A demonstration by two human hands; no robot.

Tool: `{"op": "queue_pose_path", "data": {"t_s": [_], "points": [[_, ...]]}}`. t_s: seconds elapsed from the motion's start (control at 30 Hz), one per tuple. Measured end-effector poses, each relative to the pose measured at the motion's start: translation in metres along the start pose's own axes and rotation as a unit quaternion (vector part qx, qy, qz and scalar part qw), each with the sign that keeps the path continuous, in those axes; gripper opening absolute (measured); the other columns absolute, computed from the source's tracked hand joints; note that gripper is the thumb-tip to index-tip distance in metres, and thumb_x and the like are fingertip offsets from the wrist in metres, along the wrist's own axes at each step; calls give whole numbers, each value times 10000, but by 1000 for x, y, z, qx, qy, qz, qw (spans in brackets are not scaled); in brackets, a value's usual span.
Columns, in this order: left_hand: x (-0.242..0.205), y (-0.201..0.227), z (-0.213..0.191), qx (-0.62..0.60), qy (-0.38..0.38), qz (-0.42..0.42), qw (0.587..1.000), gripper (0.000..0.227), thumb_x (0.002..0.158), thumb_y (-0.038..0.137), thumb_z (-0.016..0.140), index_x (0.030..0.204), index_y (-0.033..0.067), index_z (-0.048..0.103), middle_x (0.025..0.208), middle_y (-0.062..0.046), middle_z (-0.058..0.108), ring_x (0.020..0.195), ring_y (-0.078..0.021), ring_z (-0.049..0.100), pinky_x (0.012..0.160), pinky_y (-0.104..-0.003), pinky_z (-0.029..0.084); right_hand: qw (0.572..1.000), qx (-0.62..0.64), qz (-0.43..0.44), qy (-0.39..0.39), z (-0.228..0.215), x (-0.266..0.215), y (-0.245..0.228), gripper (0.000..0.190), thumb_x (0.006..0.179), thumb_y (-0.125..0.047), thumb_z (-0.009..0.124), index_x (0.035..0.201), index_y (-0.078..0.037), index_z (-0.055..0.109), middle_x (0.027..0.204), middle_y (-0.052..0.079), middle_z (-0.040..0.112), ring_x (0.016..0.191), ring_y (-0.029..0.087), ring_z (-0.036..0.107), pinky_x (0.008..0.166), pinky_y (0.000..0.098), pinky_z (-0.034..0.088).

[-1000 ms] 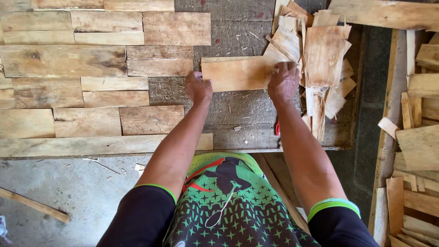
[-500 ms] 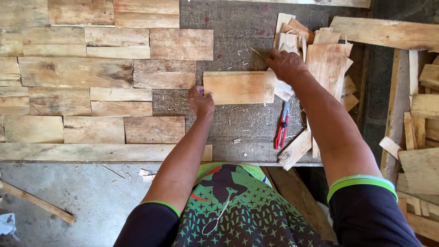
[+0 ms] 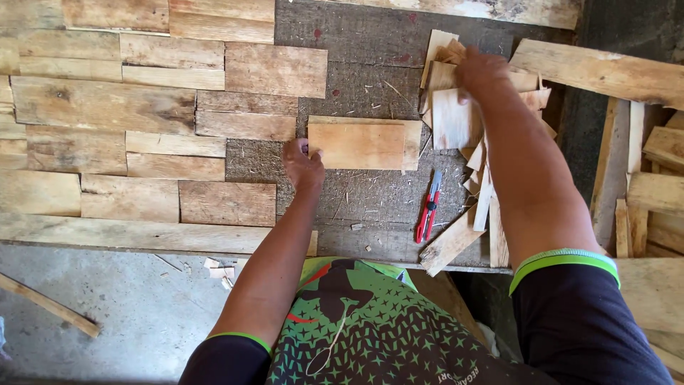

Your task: Trimming thin wood veneer pieces and arranging them on a panel.

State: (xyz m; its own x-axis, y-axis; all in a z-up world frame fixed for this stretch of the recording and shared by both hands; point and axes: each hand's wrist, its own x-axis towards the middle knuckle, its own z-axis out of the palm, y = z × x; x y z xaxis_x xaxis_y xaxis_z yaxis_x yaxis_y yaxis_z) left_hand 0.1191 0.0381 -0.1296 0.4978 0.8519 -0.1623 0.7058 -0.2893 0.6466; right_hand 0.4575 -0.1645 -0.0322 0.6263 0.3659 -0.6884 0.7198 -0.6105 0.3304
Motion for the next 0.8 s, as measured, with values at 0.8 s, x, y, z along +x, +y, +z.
{"op": "queue_pose_path", "data": {"t_s": [0.8], "points": [[13, 9, -13, -20, -73, -87, 993, 313, 740, 132, 889, 1011, 118, 734, 1091, -45, 728, 947, -181, 705, 806, -327, 597, 870, 403, 111, 261, 116, -143, -187, 755, 816, -274, 879, 1477, -126, 544, 1446, 151, 478, 1259, 378, 463, 1092, 477, 432]]}}
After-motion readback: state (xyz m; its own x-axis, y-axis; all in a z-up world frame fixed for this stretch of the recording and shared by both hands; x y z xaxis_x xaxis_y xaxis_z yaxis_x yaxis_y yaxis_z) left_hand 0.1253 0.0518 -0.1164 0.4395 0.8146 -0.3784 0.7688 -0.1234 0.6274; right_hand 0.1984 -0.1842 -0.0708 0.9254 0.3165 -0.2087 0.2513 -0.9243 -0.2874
